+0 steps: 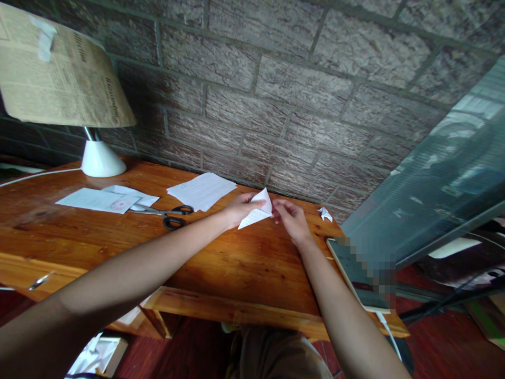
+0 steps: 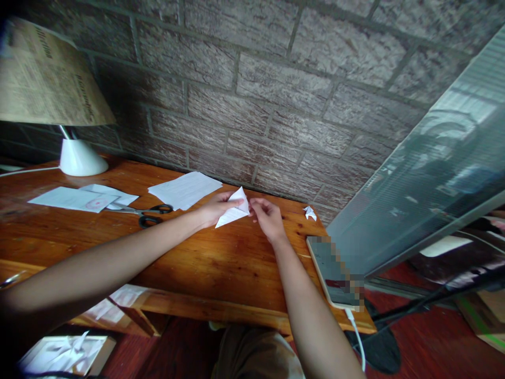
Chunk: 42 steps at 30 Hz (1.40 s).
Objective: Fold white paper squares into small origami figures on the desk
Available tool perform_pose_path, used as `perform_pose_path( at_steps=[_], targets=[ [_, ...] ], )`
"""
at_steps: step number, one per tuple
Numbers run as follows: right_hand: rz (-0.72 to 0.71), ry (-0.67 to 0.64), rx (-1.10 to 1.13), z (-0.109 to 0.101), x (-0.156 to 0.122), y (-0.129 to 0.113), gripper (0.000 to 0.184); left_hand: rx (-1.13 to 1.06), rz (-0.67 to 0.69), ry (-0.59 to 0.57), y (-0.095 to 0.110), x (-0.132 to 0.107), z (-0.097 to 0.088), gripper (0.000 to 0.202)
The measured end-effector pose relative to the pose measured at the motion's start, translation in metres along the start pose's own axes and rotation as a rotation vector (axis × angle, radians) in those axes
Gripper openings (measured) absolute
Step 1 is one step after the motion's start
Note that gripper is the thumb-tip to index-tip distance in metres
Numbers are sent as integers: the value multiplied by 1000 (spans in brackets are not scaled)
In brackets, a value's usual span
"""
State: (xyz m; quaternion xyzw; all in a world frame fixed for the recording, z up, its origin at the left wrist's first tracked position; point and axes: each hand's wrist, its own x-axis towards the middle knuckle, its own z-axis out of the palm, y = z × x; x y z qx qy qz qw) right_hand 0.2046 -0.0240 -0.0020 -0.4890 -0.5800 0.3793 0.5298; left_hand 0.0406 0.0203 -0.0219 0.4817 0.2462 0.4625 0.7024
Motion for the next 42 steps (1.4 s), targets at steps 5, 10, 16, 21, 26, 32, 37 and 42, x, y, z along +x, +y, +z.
perform_pose_path(
  at_steps=[5,10,16,21,26,32,37,42],
  targets=[
    [56,-23,73,-4,1,-1,34,43,31,13,2,0,-1,34],
    [95,-62,126,-4,-1,-2,36,86,71,54,5,-2,1,28],
    [78,-84,129,-3,-2,-4,38,137,87,72,6,-3,1,25],
    [93,-84,130,1,-2,-4,32,166,83,85,6,-3,0,22],
    [65,-95,168,4,-1,-1,30,133,129,67,6,-2,-1,34],
    [26,-51,89,2,0,1,33,72,214,30,4,-2,1,35],
    [-52,21,103,1,1,1,31,191,239,78,4,-2,1,34],
    [-106,24,182,2,1,-1,29,92,176,58,1,0,0,42]
  ],
)
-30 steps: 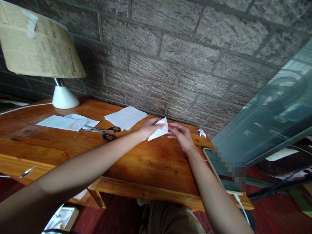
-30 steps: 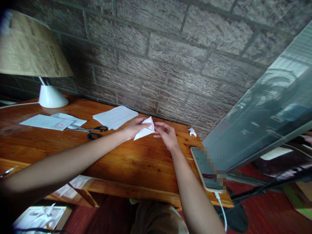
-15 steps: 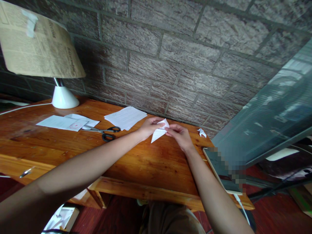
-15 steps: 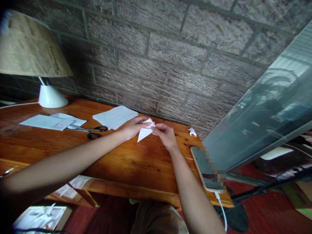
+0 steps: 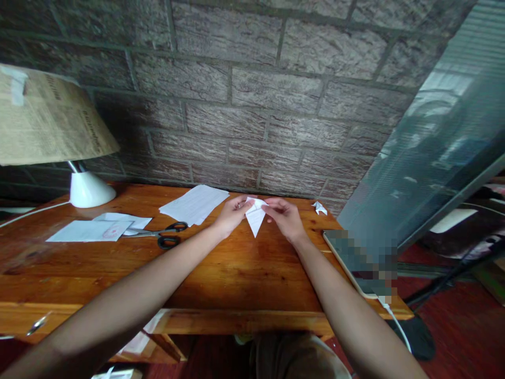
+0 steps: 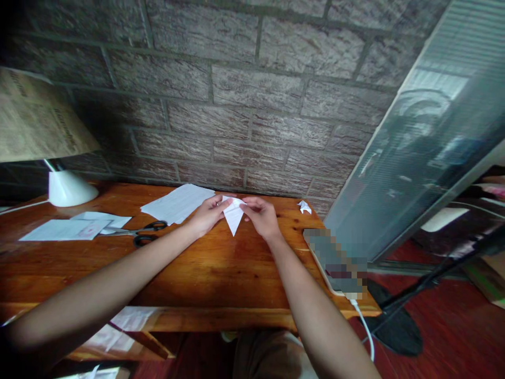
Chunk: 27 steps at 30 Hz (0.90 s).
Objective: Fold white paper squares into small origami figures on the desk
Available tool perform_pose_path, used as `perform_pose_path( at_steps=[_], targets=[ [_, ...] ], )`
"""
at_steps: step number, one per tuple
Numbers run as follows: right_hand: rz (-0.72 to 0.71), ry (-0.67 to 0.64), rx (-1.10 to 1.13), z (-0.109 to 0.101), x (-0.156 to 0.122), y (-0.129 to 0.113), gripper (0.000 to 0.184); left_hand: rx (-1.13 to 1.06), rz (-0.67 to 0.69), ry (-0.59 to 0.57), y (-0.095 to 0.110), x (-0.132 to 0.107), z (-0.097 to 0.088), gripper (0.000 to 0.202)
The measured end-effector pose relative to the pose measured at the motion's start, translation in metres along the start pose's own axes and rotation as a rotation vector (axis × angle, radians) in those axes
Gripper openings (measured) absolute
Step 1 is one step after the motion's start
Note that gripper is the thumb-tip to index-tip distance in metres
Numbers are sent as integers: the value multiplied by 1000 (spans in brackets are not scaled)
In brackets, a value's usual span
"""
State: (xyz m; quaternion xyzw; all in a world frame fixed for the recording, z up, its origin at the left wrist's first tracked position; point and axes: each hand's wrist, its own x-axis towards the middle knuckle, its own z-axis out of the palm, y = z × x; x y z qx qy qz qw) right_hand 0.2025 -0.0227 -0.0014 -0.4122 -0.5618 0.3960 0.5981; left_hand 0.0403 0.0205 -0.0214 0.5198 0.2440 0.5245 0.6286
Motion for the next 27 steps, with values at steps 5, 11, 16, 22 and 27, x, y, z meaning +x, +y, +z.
perform_pose_path(
  at_steps=[5,11,16,22,27],
  targets=[
    [-6,-3,78,0,1,3,31,-52,-51,-50,-6,2,-3,36],
    [-23,-11,90,-1,3,6,31,-41,-36,-42,-2,4,-5,36],
    [-35,-13,62,0,3,6,29,-35,-5,-13,0,4,-4,34],
    [-45,-43,53,0,2,5,28,-64,5,22,1,3,-3,33],
    [-16,-29,78,-1,3,7,32,-104,-21,24,6,4,-1,40]
  ],
)
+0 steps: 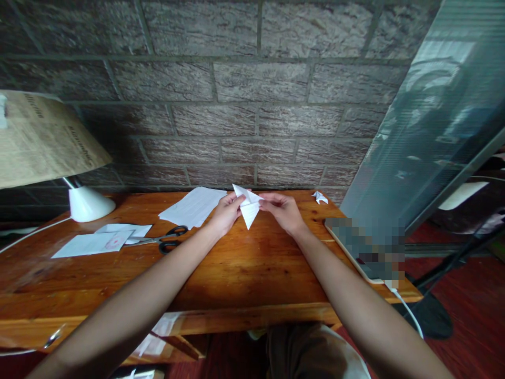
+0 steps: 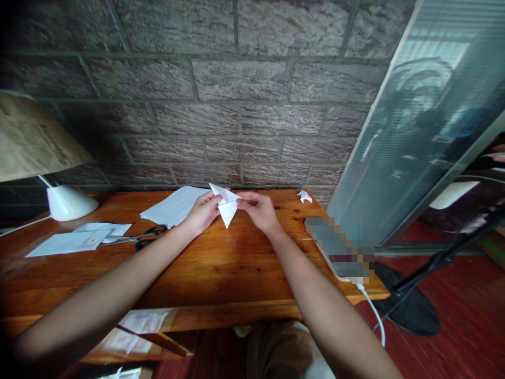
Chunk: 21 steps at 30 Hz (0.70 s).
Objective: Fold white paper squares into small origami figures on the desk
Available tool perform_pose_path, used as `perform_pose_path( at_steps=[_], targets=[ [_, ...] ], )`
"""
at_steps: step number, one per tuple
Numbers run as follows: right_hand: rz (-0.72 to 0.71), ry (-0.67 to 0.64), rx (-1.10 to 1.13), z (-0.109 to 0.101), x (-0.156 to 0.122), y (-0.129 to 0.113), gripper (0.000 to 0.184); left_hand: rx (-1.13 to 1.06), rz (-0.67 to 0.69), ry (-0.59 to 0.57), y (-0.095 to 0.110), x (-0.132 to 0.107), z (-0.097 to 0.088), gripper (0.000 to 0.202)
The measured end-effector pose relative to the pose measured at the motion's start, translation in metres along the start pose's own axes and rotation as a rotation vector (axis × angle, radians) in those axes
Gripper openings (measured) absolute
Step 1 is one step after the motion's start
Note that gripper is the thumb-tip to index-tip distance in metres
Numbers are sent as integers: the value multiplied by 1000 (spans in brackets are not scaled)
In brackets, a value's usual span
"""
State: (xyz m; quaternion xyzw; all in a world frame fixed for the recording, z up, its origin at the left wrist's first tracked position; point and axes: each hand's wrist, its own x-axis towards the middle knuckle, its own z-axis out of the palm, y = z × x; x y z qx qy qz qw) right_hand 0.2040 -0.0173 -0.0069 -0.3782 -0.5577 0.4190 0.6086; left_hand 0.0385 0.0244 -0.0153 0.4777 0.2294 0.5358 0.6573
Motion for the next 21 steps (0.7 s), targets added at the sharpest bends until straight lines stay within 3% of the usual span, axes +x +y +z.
perform_pose_path(
  at_steps=[8,21],
  targets=[
    [33,-7,-14,4,-2,0,28,98,72,-91,-8,4,-5,35],
    [3,45,-102,6,-4,-3,32,150,75,-115,-10,5,-9,30]
  ],
)
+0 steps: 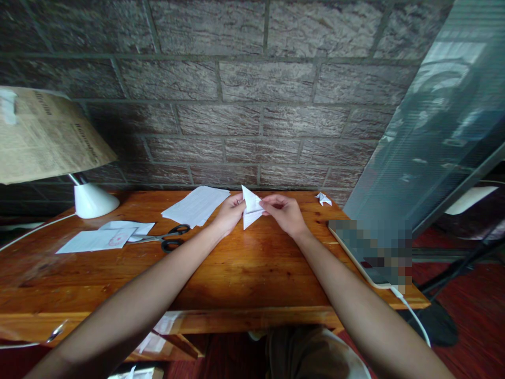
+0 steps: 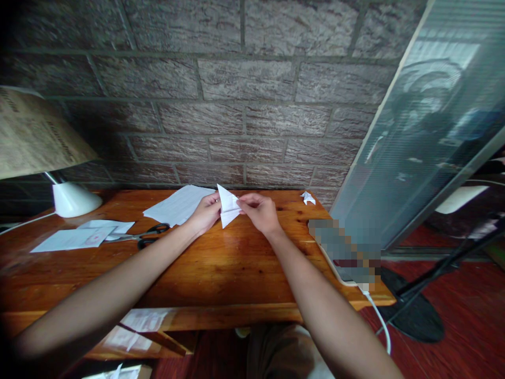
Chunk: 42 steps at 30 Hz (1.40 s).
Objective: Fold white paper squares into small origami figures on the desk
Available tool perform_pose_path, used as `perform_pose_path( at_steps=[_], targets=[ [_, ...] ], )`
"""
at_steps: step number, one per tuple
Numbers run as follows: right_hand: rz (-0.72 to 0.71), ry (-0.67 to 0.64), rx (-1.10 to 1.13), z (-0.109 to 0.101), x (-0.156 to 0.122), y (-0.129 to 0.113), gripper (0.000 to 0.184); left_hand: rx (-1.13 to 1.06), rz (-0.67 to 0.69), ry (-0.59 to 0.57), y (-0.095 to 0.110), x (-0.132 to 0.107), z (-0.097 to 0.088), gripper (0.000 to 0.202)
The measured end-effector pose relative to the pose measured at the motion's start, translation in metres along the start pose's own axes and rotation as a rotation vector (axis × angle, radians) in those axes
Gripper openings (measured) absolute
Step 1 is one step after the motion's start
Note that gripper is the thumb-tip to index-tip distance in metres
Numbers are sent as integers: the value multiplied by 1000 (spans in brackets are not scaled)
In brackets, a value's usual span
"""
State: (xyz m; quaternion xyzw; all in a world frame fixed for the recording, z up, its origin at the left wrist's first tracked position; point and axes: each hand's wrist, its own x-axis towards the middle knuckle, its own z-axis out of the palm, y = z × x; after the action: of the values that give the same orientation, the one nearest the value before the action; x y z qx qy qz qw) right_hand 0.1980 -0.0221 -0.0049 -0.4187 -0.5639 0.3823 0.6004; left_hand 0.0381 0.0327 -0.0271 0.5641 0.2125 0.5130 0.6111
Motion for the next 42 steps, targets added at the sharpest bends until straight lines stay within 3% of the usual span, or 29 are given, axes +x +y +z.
perform_pose_path(
  at_steps=[16,26,35,42],
  targets=[
    [22,31,-23,2,-2,1,37,10,-51,-2,0,-5,1,31],
    [8,0,-6,2,-1,1,29,-29,-83,8,1,-5,1,29],
    [29,-104,56,0,-2,-4,32,16,-70,25,8,-5,4,29],
    [39,-73,124,0,1,-3,35,3,0,51,10,-4,3,34]
  ],
)
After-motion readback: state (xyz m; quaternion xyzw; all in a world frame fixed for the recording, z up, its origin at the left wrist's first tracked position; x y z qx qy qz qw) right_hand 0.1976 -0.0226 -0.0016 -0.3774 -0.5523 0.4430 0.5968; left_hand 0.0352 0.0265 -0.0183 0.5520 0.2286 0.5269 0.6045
